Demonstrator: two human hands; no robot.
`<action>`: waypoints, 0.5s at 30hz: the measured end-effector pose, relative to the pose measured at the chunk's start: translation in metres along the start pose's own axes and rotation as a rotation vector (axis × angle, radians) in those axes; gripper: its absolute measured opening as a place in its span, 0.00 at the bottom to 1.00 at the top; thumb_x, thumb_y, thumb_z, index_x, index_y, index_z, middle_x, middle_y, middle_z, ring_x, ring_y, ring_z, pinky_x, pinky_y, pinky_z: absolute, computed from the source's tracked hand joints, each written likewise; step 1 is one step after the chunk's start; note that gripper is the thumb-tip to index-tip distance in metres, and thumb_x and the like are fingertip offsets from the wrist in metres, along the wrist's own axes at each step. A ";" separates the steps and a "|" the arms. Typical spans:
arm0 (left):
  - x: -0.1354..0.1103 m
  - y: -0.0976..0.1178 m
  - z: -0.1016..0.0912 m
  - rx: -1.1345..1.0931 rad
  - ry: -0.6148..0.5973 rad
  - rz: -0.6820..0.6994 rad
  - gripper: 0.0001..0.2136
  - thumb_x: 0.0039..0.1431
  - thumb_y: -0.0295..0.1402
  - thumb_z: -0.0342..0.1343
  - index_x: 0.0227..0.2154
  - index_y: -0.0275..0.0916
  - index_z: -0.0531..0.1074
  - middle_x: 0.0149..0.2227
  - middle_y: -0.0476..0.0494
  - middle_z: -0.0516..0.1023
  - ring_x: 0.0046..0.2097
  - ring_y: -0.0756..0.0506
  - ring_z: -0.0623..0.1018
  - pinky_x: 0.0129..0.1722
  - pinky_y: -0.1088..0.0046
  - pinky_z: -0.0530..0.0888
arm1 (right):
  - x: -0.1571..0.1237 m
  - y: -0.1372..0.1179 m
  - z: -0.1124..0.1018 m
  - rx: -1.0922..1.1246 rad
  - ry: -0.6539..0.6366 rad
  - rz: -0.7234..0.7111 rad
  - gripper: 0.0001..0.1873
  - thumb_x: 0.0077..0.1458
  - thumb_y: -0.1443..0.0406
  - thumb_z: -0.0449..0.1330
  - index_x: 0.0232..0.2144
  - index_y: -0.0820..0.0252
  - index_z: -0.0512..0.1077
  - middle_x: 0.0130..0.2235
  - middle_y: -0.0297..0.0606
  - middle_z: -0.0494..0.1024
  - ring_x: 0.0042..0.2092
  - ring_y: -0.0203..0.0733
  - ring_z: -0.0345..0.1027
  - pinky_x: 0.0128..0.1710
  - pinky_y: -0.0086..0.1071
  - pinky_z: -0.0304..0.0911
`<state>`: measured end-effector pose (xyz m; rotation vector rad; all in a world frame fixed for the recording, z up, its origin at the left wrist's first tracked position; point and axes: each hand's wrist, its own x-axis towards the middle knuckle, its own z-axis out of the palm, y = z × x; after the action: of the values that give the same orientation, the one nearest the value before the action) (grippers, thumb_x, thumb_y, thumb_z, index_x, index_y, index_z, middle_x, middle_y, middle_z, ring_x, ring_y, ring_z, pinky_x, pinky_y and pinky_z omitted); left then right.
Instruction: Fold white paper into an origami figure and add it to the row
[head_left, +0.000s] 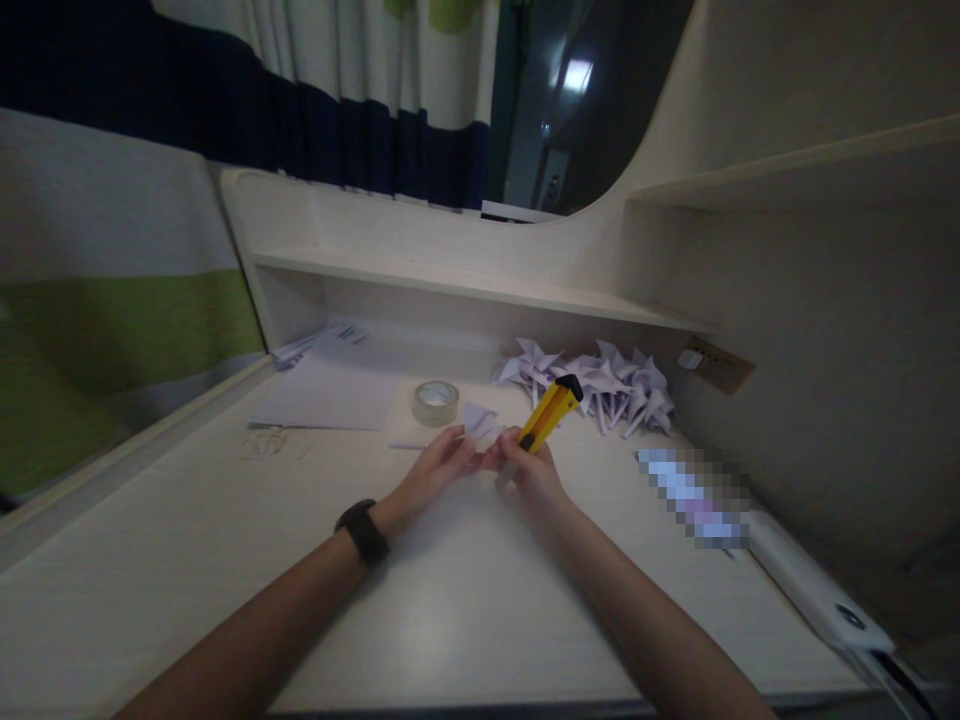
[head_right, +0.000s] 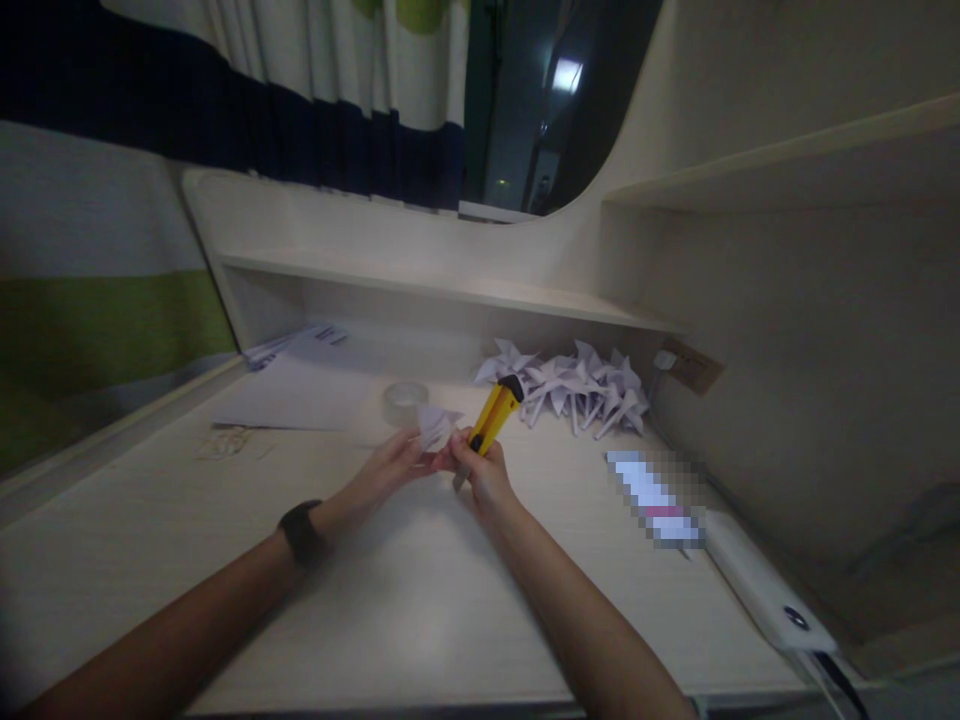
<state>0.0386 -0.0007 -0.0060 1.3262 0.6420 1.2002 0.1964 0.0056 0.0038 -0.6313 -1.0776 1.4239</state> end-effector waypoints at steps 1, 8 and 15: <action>0.001 0.000 -0.001 0.079 0.003 0.047 0.24 0.57 0.48 0.57 0.51 0.36 0.68 0.54 0.34 0.71 0.53 0.38 0.72 0.54 0.57 0.66 | 0.000 0.000 0.000 -0.021 0.005 -0.008 0.16 0.43 0.56 0.69 0.21 0.60 0.69 0.21 0.32 0.75 0.24 0.37 0.72 0.29 0.29 0.69; 0.001 0.004 -0.005 0.489 0.041 0.196 0.20 0.61 0.45 0.53 0.50 0.37 0.68 0.50 0.37 0.74 0.51 0.38 0.72 0.53 0.59 0.67 | -0.001 0.001 0.001 -0.092 0.097 -0.009 0.18 0.41 0.53 0.70 0.24 0.61 0.72 0.24 0.35 0.78 0.24 0.38 0.73 0.28 0.31 0.71; -0.006 0.008 0.000 0.481 0.091 0.163 0.21 0.58 0.43 0.58 0.52 0.39 0.68 0.51 0.38 0.74 0.52 0.37 0.72 0.55 0.58 0.64 | -0.003 -0.003 0.004 -0.131 0.125 -0.037 0.22 0.38 0.50 0.71 0.23 0.61 0.71 0.20 0.35 0.75 0.22 0.39 0.71 0.28 0.33 0.72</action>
<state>0.0348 -0.0073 0.0003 1.7578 0.9437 1.2906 0.1949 0.0014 0.0077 -0.7803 -1.0834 1.2724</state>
